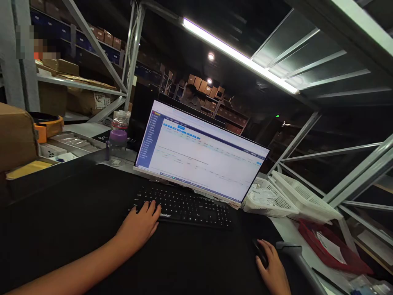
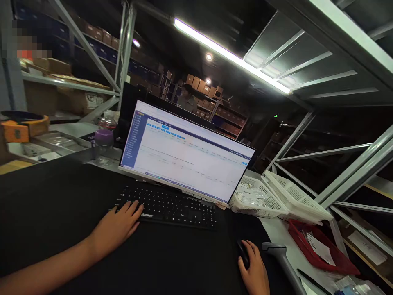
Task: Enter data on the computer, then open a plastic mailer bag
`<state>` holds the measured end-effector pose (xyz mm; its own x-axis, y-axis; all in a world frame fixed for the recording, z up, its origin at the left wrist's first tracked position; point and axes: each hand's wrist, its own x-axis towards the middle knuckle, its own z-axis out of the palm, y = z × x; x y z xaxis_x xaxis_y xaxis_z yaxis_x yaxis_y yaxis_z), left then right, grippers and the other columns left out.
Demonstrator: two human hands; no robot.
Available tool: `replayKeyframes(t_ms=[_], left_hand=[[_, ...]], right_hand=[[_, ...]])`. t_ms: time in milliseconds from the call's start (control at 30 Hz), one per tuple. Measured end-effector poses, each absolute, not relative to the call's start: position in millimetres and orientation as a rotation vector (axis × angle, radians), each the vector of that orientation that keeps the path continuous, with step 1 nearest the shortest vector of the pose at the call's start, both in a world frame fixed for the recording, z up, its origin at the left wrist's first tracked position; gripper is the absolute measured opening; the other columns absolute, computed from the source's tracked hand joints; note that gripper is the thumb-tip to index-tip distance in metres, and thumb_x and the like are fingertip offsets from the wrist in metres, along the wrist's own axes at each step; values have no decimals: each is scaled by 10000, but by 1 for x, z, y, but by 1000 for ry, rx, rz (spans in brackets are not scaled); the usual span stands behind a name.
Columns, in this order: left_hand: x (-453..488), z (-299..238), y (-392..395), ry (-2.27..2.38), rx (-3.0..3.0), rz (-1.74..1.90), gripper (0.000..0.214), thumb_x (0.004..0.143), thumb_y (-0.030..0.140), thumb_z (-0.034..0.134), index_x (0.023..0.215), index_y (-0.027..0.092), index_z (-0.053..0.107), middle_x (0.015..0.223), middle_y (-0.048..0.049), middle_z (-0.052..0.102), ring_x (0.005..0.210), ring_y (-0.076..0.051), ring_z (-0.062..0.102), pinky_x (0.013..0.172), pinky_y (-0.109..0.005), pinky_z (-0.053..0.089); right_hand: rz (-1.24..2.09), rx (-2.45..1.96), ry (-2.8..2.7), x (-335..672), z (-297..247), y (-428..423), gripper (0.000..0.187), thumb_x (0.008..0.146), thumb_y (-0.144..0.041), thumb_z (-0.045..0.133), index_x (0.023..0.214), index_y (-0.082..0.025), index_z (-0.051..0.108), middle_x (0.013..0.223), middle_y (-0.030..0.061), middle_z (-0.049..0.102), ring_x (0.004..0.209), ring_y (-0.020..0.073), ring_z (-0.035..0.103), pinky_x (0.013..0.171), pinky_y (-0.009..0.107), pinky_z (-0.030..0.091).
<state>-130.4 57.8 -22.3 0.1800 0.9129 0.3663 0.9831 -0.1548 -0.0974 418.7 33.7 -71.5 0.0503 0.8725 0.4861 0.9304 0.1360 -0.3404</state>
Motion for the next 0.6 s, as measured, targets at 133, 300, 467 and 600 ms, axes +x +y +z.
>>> replayKeyframes(t_ms=[133,300,467,600], left_hand=[[-129,-23,58,-1816,-2144,-308,493,956,200,443,1411,216,631,1458,-194,656,1332,-361,618,1027,-573,553],[-131,-26,60,-1798,-2152,-309,498,954,176,419,1399,194,641,1453,-209,655,1322,-376,626,1018,-605,560],[-136,-42,70,-1773,-2147,-361,524,959,163,348,1387,183,650,1449,-216,654,1317,-393,624,995,-641,559],[-138,-49,74,-1749,-2132,-404,530,966,166,322,1369,178,666,1438,-220,662,1312,-399,627,989,-635,558]], right_hand=[[-94,-1715,-1804,419,-73,36,491,908,-465,540,1339,-265,661,1397,97,611,1277,290,646,1070,429,557],[-76,-1741,-1749,411,-67,38,465,935,-496,536,1317,-283,694,1439,91,589,1309,295,628,1071,422,557],[-100,-1804,-1657,404,-62,39,474,920,-469,531,1305,-255,705,1427,116,589,1284,305,644,1064,437,561],[-98,-1834,-1662,402,-60,38,491,920,-432,513,1334,-238,691,1430,127,588,1277,301,653,1072,440,556]])
